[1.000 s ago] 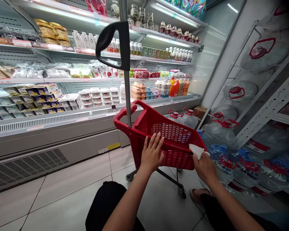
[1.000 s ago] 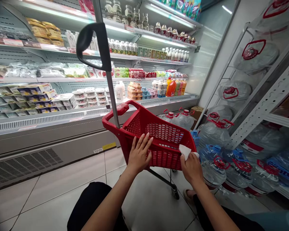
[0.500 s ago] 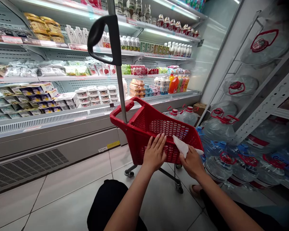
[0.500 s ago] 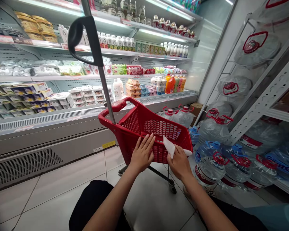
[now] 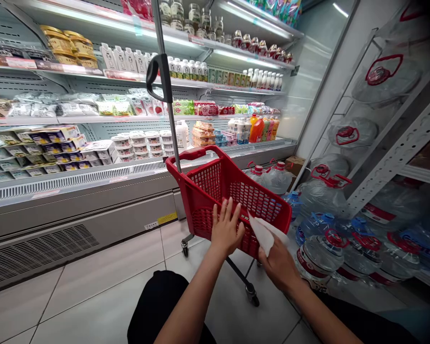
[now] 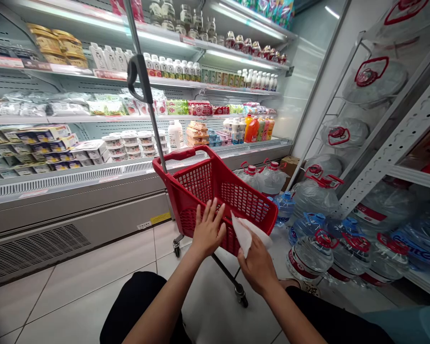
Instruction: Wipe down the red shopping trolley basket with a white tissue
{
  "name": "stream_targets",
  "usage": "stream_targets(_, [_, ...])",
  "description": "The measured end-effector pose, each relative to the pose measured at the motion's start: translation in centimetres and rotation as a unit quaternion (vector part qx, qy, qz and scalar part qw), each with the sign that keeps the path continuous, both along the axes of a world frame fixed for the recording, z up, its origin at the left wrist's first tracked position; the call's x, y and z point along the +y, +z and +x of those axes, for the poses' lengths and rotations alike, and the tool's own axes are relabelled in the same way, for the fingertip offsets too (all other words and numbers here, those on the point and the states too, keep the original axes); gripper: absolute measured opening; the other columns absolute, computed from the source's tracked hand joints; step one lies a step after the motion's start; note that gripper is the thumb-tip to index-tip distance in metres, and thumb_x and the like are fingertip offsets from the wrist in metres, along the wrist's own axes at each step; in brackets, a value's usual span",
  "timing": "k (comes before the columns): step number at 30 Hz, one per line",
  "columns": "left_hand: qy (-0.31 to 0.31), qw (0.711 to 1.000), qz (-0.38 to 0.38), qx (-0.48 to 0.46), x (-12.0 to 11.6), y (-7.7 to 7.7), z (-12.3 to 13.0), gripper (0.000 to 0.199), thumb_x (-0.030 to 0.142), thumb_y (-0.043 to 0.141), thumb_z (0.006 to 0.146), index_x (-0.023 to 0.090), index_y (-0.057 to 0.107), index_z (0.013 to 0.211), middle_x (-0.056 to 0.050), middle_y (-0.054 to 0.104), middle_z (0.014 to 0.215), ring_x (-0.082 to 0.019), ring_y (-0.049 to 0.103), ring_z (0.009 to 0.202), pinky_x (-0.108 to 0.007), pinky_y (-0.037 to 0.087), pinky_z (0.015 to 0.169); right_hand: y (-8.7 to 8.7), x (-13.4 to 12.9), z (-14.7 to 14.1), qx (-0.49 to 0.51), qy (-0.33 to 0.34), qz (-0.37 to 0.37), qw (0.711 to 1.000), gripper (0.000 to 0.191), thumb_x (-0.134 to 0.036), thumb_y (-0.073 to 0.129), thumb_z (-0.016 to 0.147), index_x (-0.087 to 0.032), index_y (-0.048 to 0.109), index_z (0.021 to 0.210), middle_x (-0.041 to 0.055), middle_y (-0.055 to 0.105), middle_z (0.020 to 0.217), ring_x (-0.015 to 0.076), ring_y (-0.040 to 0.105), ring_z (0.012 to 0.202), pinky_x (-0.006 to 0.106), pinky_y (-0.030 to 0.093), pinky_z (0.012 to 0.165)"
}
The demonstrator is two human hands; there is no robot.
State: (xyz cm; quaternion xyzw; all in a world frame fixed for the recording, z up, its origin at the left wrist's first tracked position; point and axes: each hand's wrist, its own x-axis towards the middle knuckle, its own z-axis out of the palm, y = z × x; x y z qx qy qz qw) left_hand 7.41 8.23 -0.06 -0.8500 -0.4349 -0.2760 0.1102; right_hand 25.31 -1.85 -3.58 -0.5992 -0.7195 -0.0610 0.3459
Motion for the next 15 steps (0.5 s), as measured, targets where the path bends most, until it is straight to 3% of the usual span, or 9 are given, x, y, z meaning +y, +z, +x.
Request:
stream_targets(3, [-0.04,0.999,-0.003,0.017,-0.6,-0.3,0.5,0.062,0.046,0.035,0.107,0.025,0.025,0.165,-0.001,0.022,0.173,-0.019,0.017,0.16,-0.049,0.009,0.133,0.1,-0.6,-2.5,-0.01,0.045,-0.014,0.999,0.073,-0.028,0.043,0.098,-0.022,0.016,0.166,0.0117,0.044,0.161,0.0291,0.043,0.147,0.05,0.044,0.118])
stream_targets(7, [-0.003,0.999,-0.043,0.005,0.2,-0.3,-1.0,0.058,0.042,0.028,0.109,0.028,0.024,0.165,0.001,0.024,0.172,-0.018,0.019,0.16,-0.053,0.012,0.132,-0.3,-2.2,-3.6,-0.008,0.073,-0.033,0.997,0.082,-0.02,0.043,0.094,-0.026,0.008,0.168,0.0074,0.036,0.167,0.0265,0.037,0.152,0.048,0.041,0.121])
stream_targets(11, [0.028,0.998,-0.055,-0.009,0.3,-0.7,-2.3,0.059,0.047,0.031,0.108,0.028,0.026,0.165,-0.002,0.02,0.173,-0.025,0.015,0.161,-0.062,0.014,0.129,-0.9,-1.8,-1.7,-0.027,0.084,-0.03,0.996,0.083,-0.016,0.041,0.093,-0.03,0.008,0.168,0.0032,0.037,0.167,0.0246,0.034,0.154,0.05,0.033,0.127])
stream_targets(15, [0.018,0.999,-0.034,-0.013,-1.1,-1.7,-1.8,0.074,0.061,0.047,0.101,0.028,0.029,0.164,-0.006,0.014,0.175,-0.036,0.01,0.16,-0.065,0.018,0.127,-1.9,1.8,2.1,-0.025,0.024,-0.014,0.999,0.074,-0.02,0.04,0.098,-0.026,0.013,0.167,0.0062,0.039,0.166,0.0249,0.034,0.154,0.052,0.03,0.128])
